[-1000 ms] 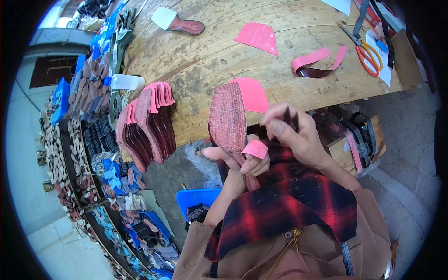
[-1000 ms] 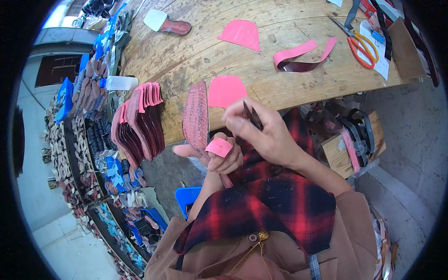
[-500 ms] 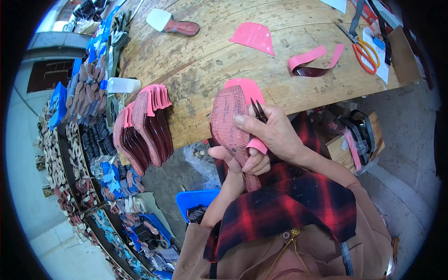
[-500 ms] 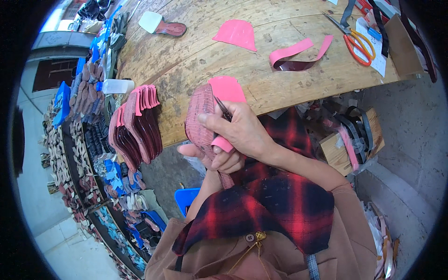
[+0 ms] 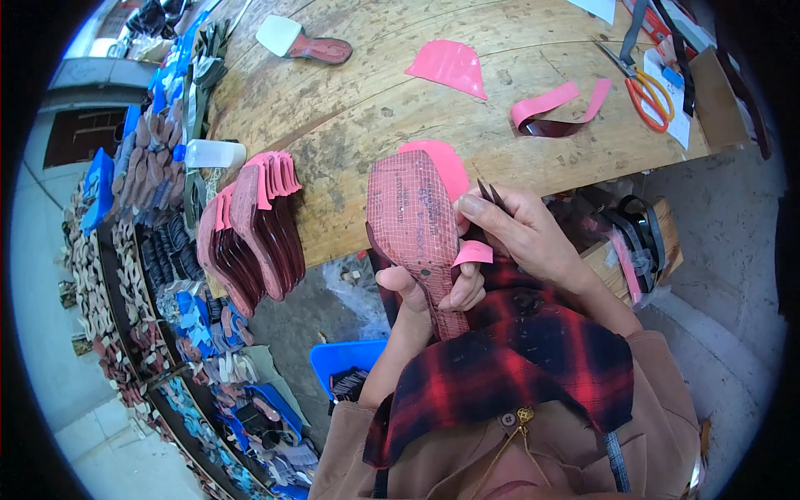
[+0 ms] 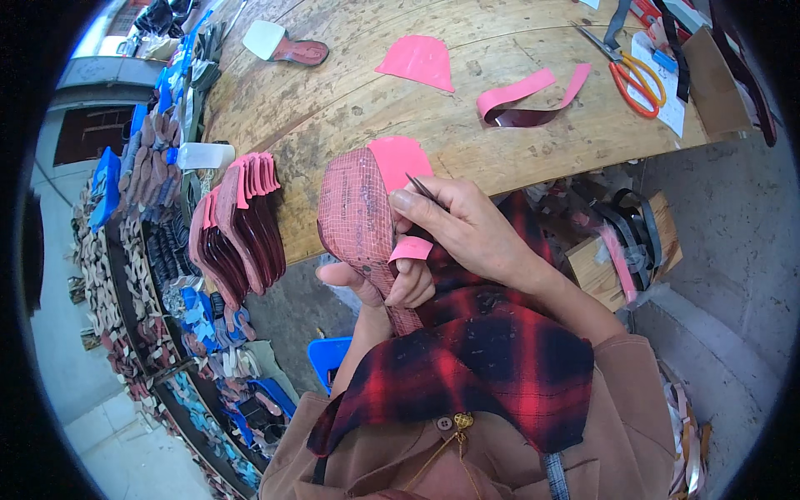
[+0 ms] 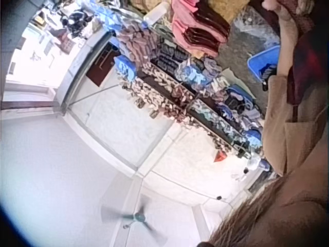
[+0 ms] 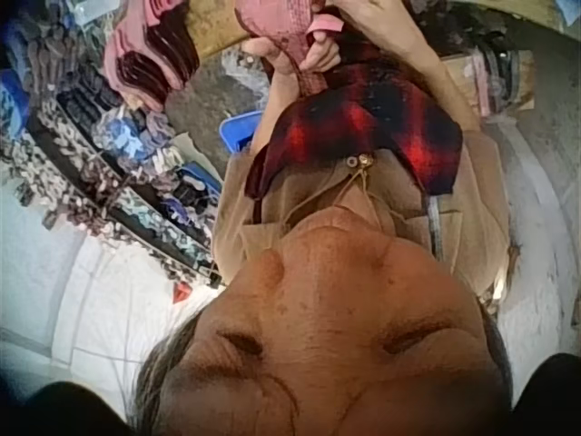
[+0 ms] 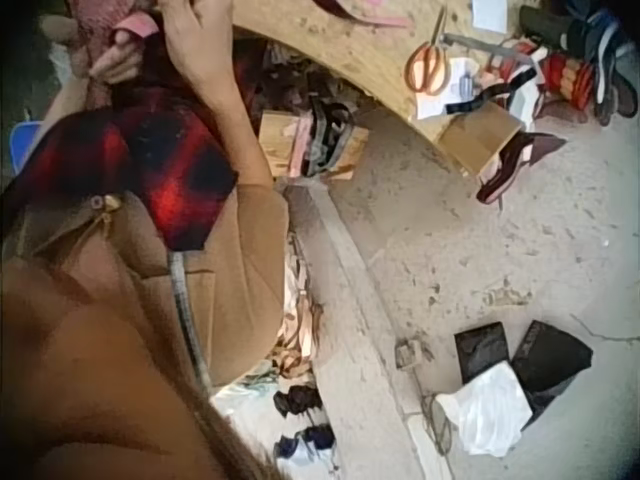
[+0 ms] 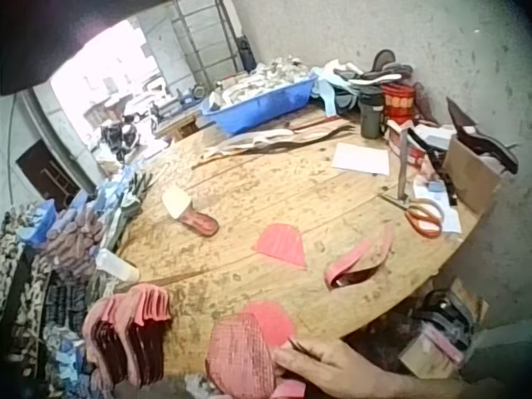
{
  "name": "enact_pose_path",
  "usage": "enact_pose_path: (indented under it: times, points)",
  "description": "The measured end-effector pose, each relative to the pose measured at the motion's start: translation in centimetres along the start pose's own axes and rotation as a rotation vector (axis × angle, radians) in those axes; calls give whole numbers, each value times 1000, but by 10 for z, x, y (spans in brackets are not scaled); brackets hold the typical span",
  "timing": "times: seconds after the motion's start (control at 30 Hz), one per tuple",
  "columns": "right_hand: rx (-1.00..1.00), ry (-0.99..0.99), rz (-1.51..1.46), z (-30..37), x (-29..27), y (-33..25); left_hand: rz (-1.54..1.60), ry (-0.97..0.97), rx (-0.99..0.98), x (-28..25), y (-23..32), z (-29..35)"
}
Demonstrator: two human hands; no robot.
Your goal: The person assembles pink flip-flops by hand at a wooden workbench. They apply pink insoles to the soles, attach straps, and trim excess material using a knife. The finished slippers are stacked and placed into a blue bin.
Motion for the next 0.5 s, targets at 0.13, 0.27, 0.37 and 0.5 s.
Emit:
enact_pose_path:
  times: [0.13, 0.27, 0.37, 0.5]
  points:
    - [-137, 70, 137, 2, -2, 8, -62, 87, -45, -1, -1, 4]
    - [-117, 71, 213, 8, -6, -2, -368, 337, -96, 7, 7, 8]
    - [-70, 69, 126, 11, -6, -14, -573, 450, -114, 19, 15, -5]
    - [-117, 91, 180, 9, -12, -12, -683, 497, -144, 26, 21, -18]
Point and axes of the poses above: each hand's wrist, its own z-axis away from the middle knuckle, its own x-axis out of the palm, y = z × x, the point moved 2 cm from there along -z, towards the middle knuckle, and after that the axes turned 4 degrees about -y, right-handed, at the moved point
